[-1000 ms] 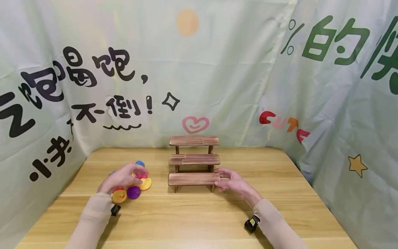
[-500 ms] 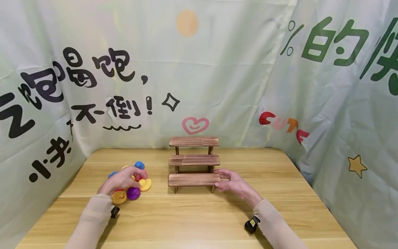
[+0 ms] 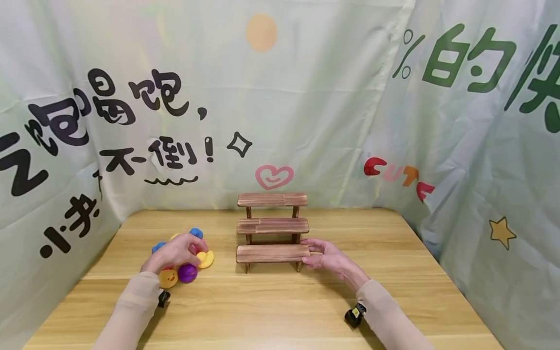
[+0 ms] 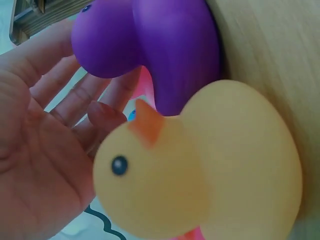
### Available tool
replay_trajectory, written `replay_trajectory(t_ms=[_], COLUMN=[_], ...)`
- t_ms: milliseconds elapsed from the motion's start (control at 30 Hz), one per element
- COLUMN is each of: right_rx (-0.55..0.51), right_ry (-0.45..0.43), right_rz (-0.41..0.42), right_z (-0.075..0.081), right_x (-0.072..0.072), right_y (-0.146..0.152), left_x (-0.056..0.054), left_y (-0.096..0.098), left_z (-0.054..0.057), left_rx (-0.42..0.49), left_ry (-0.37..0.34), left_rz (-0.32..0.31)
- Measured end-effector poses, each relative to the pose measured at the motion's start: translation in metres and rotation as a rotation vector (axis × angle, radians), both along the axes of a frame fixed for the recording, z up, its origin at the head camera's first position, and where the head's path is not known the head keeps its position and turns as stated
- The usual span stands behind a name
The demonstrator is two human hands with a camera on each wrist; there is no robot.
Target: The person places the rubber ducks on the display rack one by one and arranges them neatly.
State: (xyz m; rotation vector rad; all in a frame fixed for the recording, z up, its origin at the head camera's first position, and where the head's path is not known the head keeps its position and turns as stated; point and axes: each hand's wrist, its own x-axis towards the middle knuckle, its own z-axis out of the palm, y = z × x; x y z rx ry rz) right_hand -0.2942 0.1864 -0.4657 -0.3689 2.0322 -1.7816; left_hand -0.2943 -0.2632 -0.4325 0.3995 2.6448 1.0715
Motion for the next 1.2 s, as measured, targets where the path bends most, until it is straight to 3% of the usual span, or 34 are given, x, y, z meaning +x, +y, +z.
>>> replay_trajectory(t_ms=[167, 400, 700, 967, 1200], right_rx=[0.000, -0.012, -0.023, -0.031, -0.030], right_ry=[-0.007, -0.007, -0.027, -0.029, -0.027], right_rz=[0.011, 0.020, 0.015, 0.029, 0.027], right_z=[0.000, 0.001, 0.001, 0.001, 0.000], right_x=[0.000, 0.001, 0.000, -0.001, -0.001], right_y=[0.000, 0.001, 0.002, 0.003, 0.003], left_x=[-0.002, -0.003, -0.001, -0.003, -0.009], left_y=[0.001, 0.005, 0.017, 0.032, 0.048], left_z=[0.001, 0.007, 0.013, 0.019, 0.024], left_rx=[-0.006, 0.054, 0.208, 0.203, 0.279], left_ry=[0.063, 0.182, 0.175, 0.408, 0.435], left_rz=[0.006, 0.014, 0.039, 0.057, 0.122])
